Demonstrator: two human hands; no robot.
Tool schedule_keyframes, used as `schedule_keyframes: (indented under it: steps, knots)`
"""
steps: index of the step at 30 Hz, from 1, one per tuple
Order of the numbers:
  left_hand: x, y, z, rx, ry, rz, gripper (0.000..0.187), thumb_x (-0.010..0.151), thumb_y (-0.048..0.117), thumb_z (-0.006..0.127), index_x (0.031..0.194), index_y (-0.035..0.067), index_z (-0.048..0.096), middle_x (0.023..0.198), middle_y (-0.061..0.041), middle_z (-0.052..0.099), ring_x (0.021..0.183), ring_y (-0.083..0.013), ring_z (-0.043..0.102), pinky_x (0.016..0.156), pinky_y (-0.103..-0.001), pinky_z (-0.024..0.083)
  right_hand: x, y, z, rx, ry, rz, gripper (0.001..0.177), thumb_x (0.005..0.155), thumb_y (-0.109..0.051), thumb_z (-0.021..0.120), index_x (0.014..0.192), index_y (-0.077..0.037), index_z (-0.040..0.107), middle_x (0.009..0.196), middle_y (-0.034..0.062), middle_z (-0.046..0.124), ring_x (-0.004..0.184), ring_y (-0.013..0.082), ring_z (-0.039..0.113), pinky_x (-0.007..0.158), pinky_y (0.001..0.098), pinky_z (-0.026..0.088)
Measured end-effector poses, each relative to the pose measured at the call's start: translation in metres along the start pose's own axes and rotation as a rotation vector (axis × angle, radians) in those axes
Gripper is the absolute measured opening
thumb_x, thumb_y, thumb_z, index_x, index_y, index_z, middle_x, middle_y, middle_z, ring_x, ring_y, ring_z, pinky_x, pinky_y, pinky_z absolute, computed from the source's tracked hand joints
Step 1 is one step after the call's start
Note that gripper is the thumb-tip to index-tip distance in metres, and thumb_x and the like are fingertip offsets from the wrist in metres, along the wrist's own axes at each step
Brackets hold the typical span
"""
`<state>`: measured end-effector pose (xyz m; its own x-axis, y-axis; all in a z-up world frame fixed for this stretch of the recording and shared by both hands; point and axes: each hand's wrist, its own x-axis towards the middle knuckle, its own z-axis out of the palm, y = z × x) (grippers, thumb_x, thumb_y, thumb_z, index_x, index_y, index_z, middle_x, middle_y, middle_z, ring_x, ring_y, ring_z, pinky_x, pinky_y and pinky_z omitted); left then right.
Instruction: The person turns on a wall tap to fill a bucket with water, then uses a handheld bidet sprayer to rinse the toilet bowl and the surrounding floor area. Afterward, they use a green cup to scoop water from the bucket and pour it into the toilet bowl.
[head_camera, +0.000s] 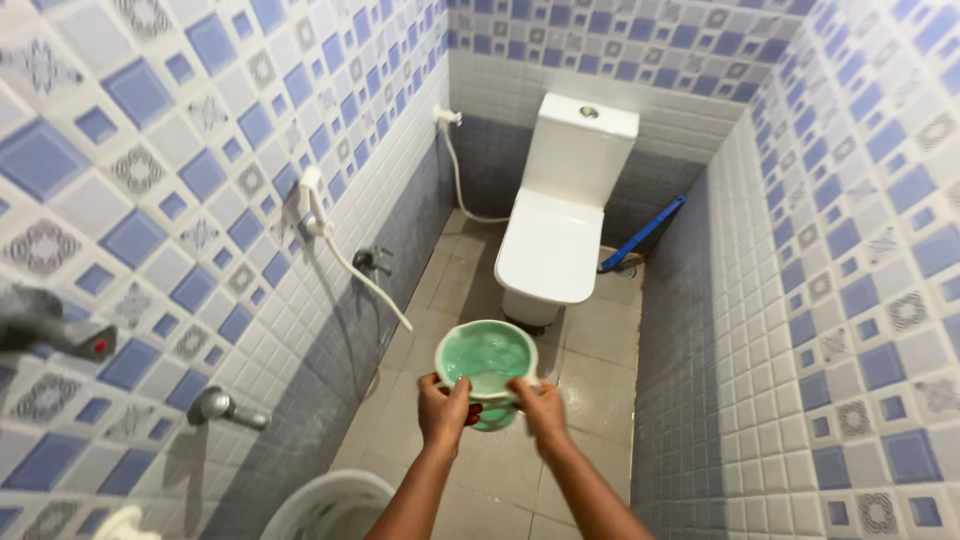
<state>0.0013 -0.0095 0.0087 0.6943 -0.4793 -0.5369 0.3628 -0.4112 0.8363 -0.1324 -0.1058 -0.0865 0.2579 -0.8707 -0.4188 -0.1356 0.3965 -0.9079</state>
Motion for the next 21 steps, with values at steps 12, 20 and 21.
schedule_keyframes:
  steps: [12,20,21]
  knots:
    - [0.223,-0.024,0.128,-0.604,-0.515,-0.471,0.020,0.106,0.013,0.053,0.105,-0.001,0.068,0.101,-0.016,0.074,0.094,-0.0265,0.074,0.087,-0.035,0.062,0.041,-0.135,-0.117,-0.409,0.120,-0.148,0.039,0.076,-0.032,0.074,0.086,0.005,0.083,0.076,0.0163,0.076,0.064,0.0201,0.066,0.064,0.0347,0.052]
    - [0.239,-0.017,0.186,-0.491,-0.396,-0.520,0.016,0.101,0.011,0.065,0.099,-0.004,0.072,0.093,-0.017,0.076,0.076,-0.0235,0.077,0.072,-0.035,0.065,0.027,-0.187,-0.114,-0.506,0.154,-0.103,0.040,0.070,-0.034,0.075,0.090,0.000,0.084,0.079,0.0186,0.078,0.069,0.0260,0.074,0.069,0.0369,0.056]
    - [0.238,-0.018,0.189,-0.473,-0.414,-0.522,0.019,0.101,0.015,0.065,0.100,-0.003,0.071,0.092,-0.017,0.075,0.075,-0.0234,0.075,0.071,-0.035,0.064,0.023,-0.193,-0.113,-0.532,0.174,-0.077,0.041,0.069,-0.034,0.076,0.091,-0.001,0.084,0.080,0.0178,0.079,0.070,0.0260,0.074,0.071,0.0365,0.057]
